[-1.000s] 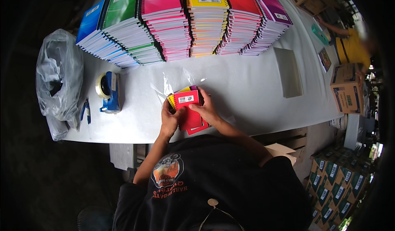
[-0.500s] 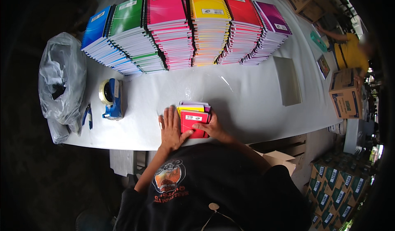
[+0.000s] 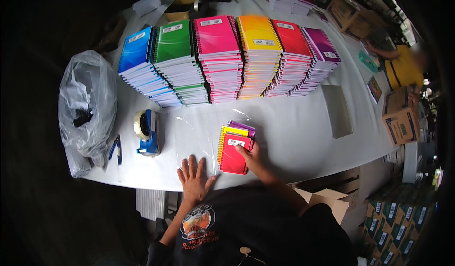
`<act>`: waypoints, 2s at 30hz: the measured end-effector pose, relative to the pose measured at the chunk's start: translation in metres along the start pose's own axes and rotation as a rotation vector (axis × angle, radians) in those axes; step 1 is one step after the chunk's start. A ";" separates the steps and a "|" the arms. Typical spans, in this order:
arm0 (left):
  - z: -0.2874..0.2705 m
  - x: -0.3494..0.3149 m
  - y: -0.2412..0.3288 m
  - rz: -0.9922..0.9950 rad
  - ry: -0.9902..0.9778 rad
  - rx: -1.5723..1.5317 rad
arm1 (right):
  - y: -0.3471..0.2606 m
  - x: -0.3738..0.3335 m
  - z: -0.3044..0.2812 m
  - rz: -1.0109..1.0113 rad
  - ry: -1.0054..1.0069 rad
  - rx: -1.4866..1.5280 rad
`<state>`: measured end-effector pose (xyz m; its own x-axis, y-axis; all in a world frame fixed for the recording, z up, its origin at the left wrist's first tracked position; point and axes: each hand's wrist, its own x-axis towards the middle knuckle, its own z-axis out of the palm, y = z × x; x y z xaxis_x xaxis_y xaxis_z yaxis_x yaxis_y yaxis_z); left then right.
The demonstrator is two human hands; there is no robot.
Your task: The person uses pliers to trim the spiral binding of a stack of purple notebooks. They then place the trimmed notebooks into a clear plastic bag and arrange them on a table alongside stacks of other colorful notebooks. The person also handles a cardboard box and a tape dispenser during the process.
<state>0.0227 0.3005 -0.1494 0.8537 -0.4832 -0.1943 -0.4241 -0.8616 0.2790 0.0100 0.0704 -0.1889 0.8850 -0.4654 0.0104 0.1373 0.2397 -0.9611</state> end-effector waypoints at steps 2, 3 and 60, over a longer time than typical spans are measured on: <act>-0.006 0.003 -0.011 0.050 -0.021 0.027 | 0.002 -0.002 -0.002 0.032 0.007 -0.070; -0.009 0.000 -0.015 0.056 0.000 0.003 | 0.001 -0.005 0.000 0.027 0.027 -0.084; 0.011 0.083 0.039 0.324 0.017 -1.367 | -0.007 -0.001 0.016 -0.208 -0.220 -0.157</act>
<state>0.0735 0.2247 -0.1652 0.7838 -0.6179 0.0622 0.0166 0.1210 0.9925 0.0152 0.0826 -0.1781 0.9225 -0.2913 0.2533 0.2698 0.0172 -0.9628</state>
